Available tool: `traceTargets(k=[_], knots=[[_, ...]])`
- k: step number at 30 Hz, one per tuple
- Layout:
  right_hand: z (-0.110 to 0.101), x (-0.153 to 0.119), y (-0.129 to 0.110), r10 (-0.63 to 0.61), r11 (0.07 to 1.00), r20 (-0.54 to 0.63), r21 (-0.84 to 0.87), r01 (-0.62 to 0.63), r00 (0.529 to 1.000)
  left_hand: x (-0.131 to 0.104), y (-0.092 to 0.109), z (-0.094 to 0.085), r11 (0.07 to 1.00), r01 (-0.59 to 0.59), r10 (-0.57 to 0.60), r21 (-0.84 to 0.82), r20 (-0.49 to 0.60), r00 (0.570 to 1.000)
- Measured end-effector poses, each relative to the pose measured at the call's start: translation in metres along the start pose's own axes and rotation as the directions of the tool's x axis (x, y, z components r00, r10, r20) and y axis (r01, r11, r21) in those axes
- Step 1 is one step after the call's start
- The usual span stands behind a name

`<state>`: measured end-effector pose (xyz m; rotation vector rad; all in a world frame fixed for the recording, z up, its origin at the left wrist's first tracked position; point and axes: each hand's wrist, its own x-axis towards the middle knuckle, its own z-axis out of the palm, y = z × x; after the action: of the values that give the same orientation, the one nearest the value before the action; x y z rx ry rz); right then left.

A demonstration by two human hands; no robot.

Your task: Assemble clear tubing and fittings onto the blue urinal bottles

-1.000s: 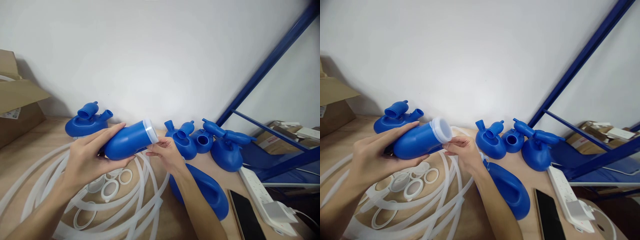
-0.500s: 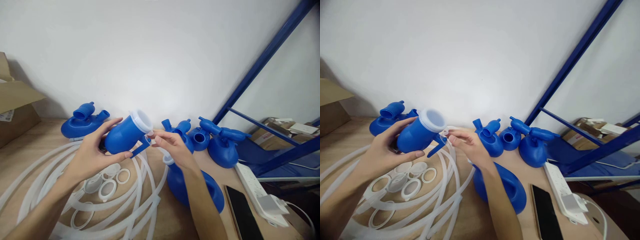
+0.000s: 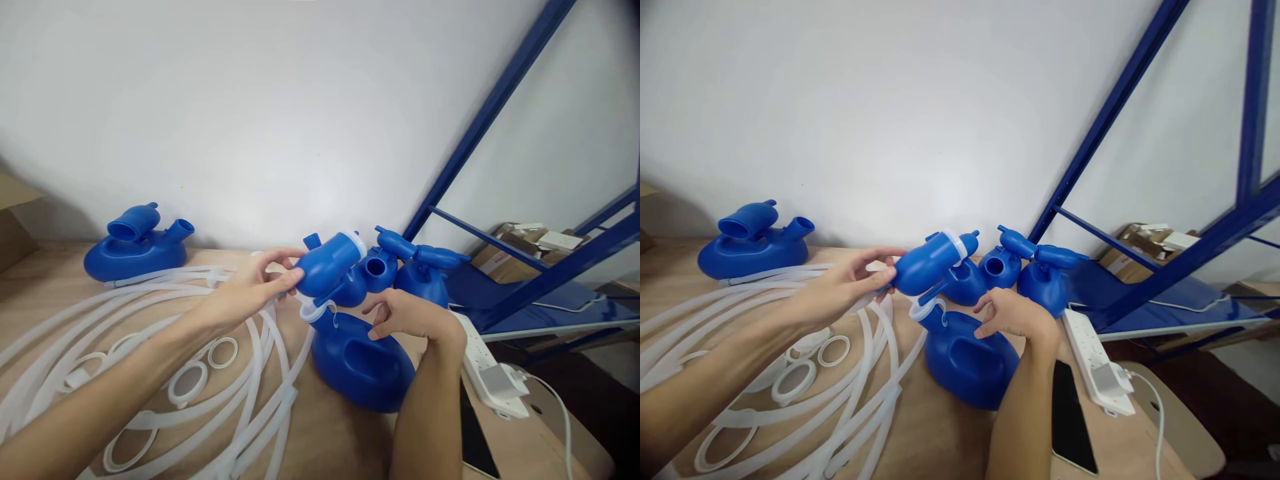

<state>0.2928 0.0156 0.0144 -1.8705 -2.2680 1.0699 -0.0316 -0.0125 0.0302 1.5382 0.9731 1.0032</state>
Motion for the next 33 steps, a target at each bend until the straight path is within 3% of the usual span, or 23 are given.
traceTargets(k=[4, 8, 12, 19, 23, 25, 28, 30, 33], knots=[[0.004, 0.006, -0.010, 0.037, 0.998, -0.014, -0.044, -0.038, 0.999, 0.018, -0.018, 0.038, 0.994, 0.017, -0.015, -0.108, 0.026, 1.000], [0.008, 0.017, -0.019, 0.026, 0.994, -0.068, -0.101, -0.033, 0.997, 0.036, -0.050, 0.073, 0.992, -0.019, 0.034, 0.128, -0.109, 0.993], [0.011, 0.028, -0.020, -0.015, 0.992, -0.041, -0.130, 0.009, 0.999, 0.045, -0.064, 0.084, 0.960, -0.057, 0.087, 0.275, -0.097, 0.991], [0.012, 0.037, -0.012, 0.001, 0.998, 0.026, -0.059, 0.000, 1.000, 0.025, -0.051, 0.074, 0.949, -0.116, 0.084, 0.294, 0.120, 0.989], [0.011, 0.046, -0.007, -0.060, 0.997, 0.099, 0.063, 0.054, 0.993, 0.002, -0.039, 0.070, 0.977, 0.020, -0.068, 0.213, 0.221, 0.973], [0.009, 0.050, -0.004, -0.149, 0.985, 0.168, 0.110, 0.132, 0.974, -0.004, -0.033, 0.062, 0.954, 0.056, -0.145, 0.293, 0.292, 0.945], [0.007, 0.051, 0.001, -0.277, 0.959, 0.245, 0.134, 0.251, 0.929, 0.002, -0.028, 0.037, 0.877, -0.109, -0.089, 0.468, 0.381, 0.920], [0.004, 0.047, 0.003, -0.330, 0.944, 0.210, 0.105, 0.314, 0.920, 0.011, -0.030, 0.016, 0.819, -0.254, 0.033, 0.514, 0.399, 0.916], [-0.001, 0.035, 0.002, -0.336, 0.942, 0.114, 0.067, 0.330, 0.935, 0.023, -0.041, -0.012, 0.751, -0.346, 0.157, 0.562, 0.356, 0.921]])
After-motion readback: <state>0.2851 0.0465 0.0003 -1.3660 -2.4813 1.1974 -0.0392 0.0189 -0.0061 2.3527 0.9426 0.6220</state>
